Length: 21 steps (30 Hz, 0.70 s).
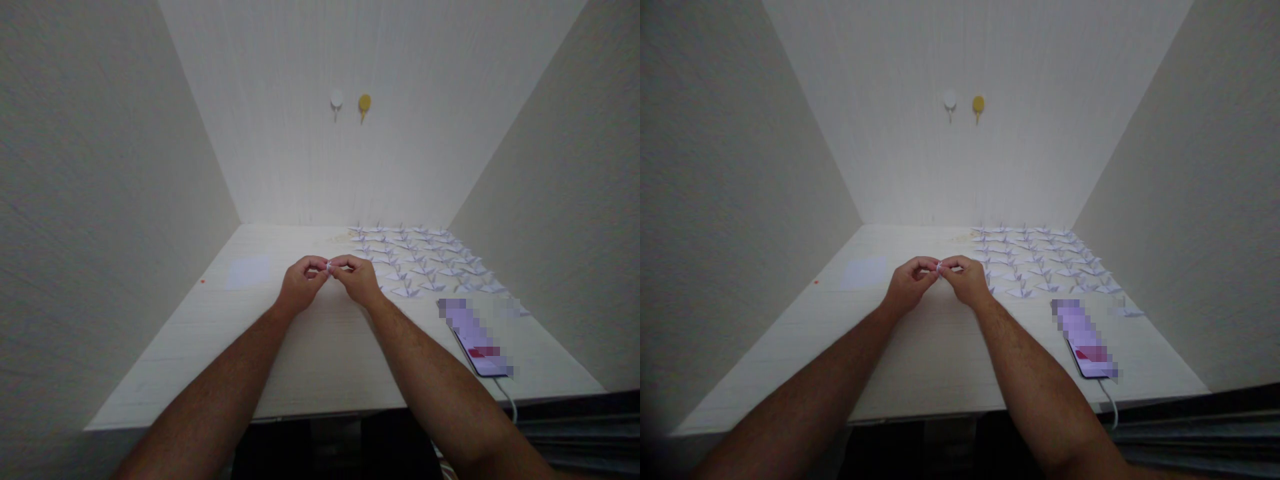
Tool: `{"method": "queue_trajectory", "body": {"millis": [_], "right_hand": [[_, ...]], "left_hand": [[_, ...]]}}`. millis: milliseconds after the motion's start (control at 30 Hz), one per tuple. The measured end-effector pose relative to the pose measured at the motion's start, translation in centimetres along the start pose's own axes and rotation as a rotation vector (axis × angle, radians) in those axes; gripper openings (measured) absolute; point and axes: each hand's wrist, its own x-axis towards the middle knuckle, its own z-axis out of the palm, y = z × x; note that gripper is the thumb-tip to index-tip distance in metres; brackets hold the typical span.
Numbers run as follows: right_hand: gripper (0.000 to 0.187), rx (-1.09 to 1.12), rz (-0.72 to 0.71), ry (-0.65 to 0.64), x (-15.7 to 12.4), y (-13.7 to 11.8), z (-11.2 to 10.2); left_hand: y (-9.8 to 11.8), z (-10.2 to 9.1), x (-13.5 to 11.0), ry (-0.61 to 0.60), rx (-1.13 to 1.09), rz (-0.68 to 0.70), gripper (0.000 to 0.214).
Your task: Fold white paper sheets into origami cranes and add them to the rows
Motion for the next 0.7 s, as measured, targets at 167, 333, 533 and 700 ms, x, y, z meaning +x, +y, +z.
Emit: {"method": "queue_trajectory", "body": {"millis": [167, 333, 533, 700], "right_hand": [[0.016, 0.011, -0.042, 0.005, 0.08, 0.23, 0.14], [0.015, -0.069, -0.078, 0.022, 0.22, 0.42, 0.09], [0.016, -0.074, -0.027, 0.042, 0.08, -0.07, 0.18], [0.015, -0.070, 0.020, 0.083, 0.12, -0.22, 0.34]], "left_hand": [[0.12, 0.13, -0.06, 0.032, 0.012, -0.008, 0.014], [0.33, 0.20, -0.24, 0.110, 0.151, 0.033, 0.009], [0.46, 0.32, -0.36, 0.155, 0.242, 0.033, 0.006], [0.21, 0.50, -0.19, 0.196, 0.139, -0.001, 0.009]]}}
